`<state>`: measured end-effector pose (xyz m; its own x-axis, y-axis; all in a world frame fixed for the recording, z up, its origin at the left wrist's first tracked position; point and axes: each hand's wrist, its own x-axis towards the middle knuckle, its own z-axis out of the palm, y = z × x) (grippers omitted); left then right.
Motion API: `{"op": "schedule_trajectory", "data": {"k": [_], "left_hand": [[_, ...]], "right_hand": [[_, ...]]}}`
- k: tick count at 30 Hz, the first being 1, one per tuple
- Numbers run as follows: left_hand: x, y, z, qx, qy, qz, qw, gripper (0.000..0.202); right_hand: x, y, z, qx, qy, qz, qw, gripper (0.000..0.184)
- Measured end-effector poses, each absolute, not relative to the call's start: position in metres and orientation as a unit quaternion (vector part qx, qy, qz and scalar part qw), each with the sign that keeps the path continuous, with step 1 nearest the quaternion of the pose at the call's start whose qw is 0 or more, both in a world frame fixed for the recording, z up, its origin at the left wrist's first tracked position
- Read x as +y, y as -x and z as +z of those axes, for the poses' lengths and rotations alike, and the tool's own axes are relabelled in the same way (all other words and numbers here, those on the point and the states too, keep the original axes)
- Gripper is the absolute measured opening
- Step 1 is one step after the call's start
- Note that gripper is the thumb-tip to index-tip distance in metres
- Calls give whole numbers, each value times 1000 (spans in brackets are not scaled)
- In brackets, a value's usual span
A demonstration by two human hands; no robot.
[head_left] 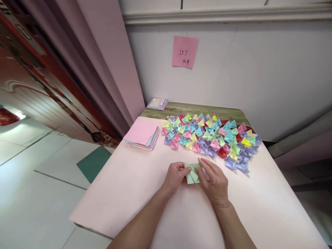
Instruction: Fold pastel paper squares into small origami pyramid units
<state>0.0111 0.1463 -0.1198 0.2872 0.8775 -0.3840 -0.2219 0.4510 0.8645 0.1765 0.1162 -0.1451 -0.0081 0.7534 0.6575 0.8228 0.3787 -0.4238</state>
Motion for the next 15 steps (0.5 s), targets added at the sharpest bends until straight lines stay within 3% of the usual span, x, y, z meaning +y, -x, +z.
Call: {"op": "schedule_trajectory", "data": {"k": [6, 12, 15], "left_hand": [[146, -10, -120, 455, -353, 385, 721, 32], [146, -10, -123, 454, -354, 381, 724, 30], [147, -10, -124, 456, -361, 372, 724, 30]], "right_hand": [[117, -175, -144, -714, 536, -49, 447, 42], [116, -173, -137, -677, 529, 75, 506, 16], [116, -173, -136, -677, 530, 116, 496, 13]]}}
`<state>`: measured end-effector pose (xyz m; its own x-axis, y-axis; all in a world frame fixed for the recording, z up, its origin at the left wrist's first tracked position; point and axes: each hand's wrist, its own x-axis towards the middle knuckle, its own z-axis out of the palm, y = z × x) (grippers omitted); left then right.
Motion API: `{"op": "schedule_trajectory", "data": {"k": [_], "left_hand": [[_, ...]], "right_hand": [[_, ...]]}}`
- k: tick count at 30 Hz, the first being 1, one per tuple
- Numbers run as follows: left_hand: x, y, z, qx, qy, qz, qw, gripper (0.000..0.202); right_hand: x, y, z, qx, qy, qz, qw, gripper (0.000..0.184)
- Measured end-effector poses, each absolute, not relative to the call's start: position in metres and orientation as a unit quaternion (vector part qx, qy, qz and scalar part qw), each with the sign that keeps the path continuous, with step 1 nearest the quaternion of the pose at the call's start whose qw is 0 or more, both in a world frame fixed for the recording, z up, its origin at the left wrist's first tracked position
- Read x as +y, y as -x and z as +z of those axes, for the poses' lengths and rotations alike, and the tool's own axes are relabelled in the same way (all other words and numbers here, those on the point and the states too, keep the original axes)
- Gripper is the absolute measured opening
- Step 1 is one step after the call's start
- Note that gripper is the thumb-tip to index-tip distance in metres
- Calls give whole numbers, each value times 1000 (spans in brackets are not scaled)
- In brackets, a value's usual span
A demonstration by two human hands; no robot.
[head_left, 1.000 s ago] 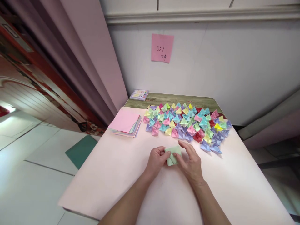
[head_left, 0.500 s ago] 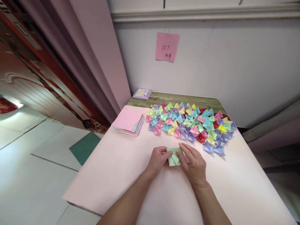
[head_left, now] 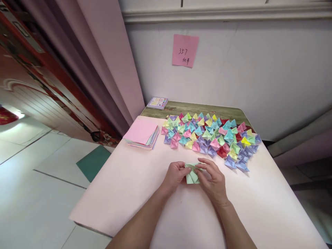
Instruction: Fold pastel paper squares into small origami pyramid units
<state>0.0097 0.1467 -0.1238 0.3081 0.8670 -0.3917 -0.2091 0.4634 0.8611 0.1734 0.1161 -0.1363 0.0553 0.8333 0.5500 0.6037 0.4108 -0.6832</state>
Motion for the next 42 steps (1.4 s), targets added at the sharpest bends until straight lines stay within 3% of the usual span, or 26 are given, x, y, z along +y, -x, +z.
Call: {"op": "schedule_trajectory", "data": {"k": [8, 15, 26, 30, 34, 38, 42], "left_hand": [[148, -9, -120, 455, -366, 360, 728, 27], [147, -9, -118, 455, -351, 361, 735, 22], [147, -10, -122, 434, -347, 377, 741, 33], [149, -11, -124, 439, -339, 419, 719, 34], [151, -12, -121, 459, -295, 525, 653, 34], [149, -17, -123, 461, -292, 556, 627, 32], [143, -24, -126, 457, -326, 534, 632, 31]], "right_hand": [[116, -177, -139, -698, 499, 155, 490, 30], [118, -180, -131, -746, 468, 91, 465, 33], [120, -184, -135, -757, 459, 75, 459, 37], [116, -180, -131, -700, 468, 186, 505, 33], [114, -171, -133, -466, 472, 407, 628, 34], [115, -156, -139, -333, 490, 560, 580, 47], [117, -149, -137, -330, 494, 590, 547, 42]]}}
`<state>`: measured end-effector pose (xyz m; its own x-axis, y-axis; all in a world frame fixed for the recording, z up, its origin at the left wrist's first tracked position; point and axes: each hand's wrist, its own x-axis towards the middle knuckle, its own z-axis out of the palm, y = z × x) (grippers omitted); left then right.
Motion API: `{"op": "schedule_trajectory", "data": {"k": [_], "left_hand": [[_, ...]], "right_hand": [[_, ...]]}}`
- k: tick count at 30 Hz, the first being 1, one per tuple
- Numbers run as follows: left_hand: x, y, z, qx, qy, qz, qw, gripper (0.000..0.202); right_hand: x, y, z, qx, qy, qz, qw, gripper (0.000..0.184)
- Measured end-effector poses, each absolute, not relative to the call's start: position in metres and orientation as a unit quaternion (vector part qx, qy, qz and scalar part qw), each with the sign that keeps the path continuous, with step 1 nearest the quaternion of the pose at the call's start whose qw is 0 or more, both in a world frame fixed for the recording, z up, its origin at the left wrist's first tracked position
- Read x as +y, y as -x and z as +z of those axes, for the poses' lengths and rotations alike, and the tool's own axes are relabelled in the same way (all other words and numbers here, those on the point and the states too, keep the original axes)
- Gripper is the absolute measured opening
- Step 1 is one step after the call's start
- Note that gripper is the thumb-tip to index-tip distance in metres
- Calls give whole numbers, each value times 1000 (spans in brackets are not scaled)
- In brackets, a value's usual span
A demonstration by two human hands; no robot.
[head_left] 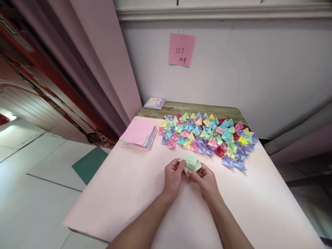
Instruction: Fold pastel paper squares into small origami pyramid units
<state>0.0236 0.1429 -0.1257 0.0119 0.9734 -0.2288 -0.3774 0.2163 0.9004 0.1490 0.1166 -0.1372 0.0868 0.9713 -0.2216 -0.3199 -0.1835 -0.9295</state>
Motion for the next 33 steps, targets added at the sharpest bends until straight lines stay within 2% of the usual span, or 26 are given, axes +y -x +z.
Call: {"op": "schedule_trajectory", "data": {"k": [6, 11, 16, 22, 33], "left_hand": [[140, -23, -123, 435, -372, 445, 689, 32], [136, -23, -121, 420, -388, 341, 746, 36], [133, -26, -119, 437, -390, 353, 730, 40], [132, -28, -123, 412, -418, 349, 731, 38], [137, -20, -118, 387, -426, 293, 764, 41]], "right_hand": [[118, -163, -134, -290, 496, 563, 594, 29], [119, -167, -133, -270, 502, 532, 626, 29], [120, -164, -136, -331, 512, 542, 578, 44], [119, -162, -137, -310, 522, 540, 583, 34], [121, -166, -133, -300, 518, 563, 570, 36]]}}
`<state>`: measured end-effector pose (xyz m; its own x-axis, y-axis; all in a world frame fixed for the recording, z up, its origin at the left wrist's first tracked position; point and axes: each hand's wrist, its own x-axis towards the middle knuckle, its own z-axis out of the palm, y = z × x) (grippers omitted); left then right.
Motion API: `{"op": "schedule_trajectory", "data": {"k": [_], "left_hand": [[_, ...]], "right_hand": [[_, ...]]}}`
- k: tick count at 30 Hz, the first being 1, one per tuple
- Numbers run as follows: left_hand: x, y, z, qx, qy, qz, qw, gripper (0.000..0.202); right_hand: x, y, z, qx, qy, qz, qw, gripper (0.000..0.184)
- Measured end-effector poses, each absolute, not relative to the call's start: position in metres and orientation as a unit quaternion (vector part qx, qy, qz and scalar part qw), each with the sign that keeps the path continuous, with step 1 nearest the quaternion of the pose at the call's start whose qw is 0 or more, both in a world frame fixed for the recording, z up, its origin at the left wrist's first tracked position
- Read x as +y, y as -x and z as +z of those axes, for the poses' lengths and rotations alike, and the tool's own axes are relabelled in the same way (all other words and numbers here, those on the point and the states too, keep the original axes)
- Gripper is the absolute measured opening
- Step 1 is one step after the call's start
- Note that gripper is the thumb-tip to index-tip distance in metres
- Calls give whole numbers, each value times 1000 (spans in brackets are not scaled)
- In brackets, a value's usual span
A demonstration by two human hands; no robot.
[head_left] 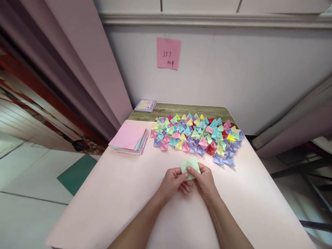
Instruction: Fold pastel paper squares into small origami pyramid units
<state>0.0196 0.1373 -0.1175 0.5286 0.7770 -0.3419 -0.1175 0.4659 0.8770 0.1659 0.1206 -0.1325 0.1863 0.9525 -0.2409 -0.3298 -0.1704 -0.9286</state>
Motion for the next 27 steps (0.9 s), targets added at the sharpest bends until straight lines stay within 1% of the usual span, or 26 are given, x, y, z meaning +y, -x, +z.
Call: {"op": "schedule_trajectory", "data": {"k": [11, 16, 22, 24, 27], "left_hand": [[134, -22, -118, 382, -438, 287, 761, 38], [132, -25, -120, 384, -436, 283, 763, 39], [136, -22, -118, 392, -444, 287, 753, 41], [142, -18, -116, 393, -460, 310, 733, 39], [150, -11, -116, 407, -472, 371, 688, 34]], "right_hand": [[120, -165, -140, -310, 544, 537, 565, 43], [121, -166, -140, -312, 559, 530, 556, 38], [121, -170, -138, -338, 544, 534, 552, 34], [121, -172, -138, -347, 539, 541, 543, 34], [120, -172, -136, -383, 535, 557, 506, 35]]}}
